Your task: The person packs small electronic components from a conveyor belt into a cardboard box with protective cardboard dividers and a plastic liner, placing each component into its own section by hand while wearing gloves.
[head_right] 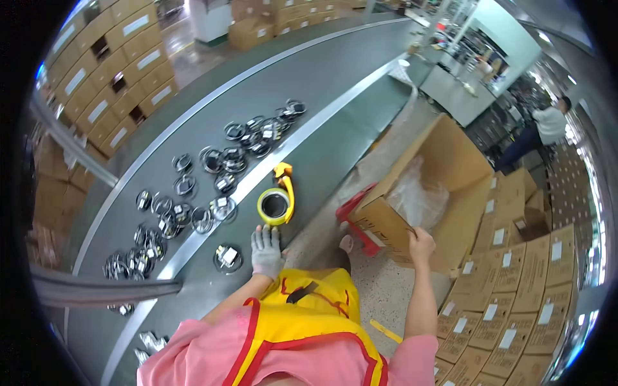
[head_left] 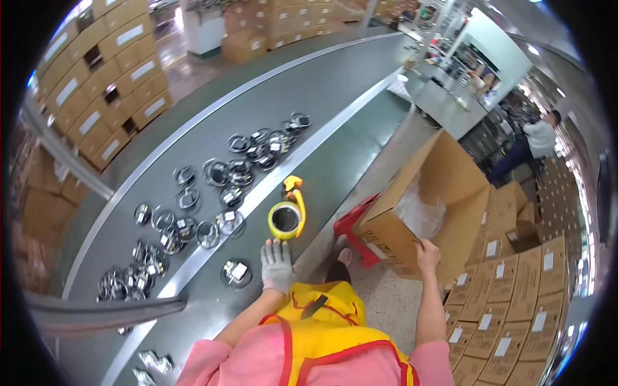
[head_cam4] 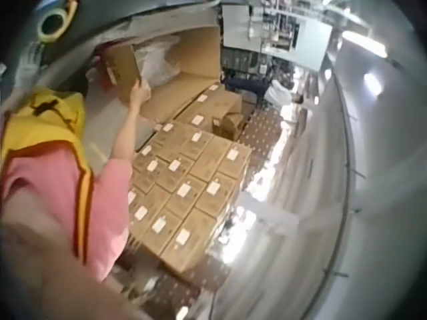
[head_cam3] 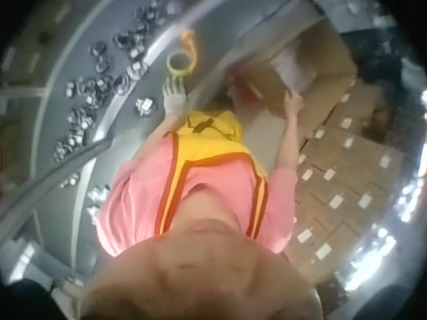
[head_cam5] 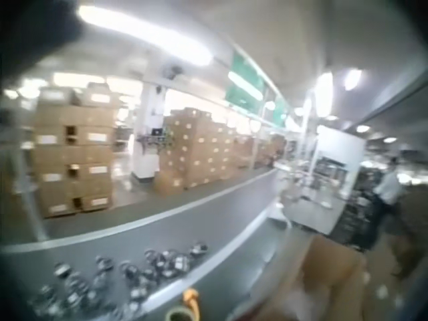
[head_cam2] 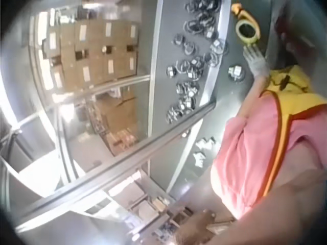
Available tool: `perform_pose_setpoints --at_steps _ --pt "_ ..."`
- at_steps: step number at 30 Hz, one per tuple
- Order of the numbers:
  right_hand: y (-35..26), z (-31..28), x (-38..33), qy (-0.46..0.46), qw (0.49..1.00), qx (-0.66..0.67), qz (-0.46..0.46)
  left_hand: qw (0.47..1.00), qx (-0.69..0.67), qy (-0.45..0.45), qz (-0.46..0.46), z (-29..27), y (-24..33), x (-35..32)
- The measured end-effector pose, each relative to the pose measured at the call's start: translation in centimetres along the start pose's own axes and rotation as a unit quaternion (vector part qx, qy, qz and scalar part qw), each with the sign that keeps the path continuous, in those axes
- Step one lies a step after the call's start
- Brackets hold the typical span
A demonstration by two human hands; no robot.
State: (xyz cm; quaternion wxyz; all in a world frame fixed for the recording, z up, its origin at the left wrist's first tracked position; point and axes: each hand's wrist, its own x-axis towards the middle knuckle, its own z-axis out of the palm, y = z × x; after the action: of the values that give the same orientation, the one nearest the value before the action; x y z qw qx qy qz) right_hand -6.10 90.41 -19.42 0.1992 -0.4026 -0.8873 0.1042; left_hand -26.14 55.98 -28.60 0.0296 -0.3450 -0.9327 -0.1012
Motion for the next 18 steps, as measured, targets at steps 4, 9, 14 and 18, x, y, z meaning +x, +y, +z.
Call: perform_pose_setpoints --at_steps 4,9,14,18 --pt "0.4 -1.5 0.2 0.022 0.999 -0.021 0.025 1.000 0.011 0.003 0.006 -0.7 0.6 0.5" --pt "0.6 -1.7 1.7 0.004 0.999 -0.037 0.040 1.000 0.002 0.010 0.016 -0.3 0.8 0.7" --pt "0.6 -1.2 2.1 0.028 0.999 -0.034 0.028 1.000 -0.005 -0.009 0.011 -0.1 0.7 1.1" --pt "-1.0 -1.9 1.8 0.019 0.999 -0.042 0.011 1.000 -0.021 0.005 0.015 -0.1 0.4 1.0"
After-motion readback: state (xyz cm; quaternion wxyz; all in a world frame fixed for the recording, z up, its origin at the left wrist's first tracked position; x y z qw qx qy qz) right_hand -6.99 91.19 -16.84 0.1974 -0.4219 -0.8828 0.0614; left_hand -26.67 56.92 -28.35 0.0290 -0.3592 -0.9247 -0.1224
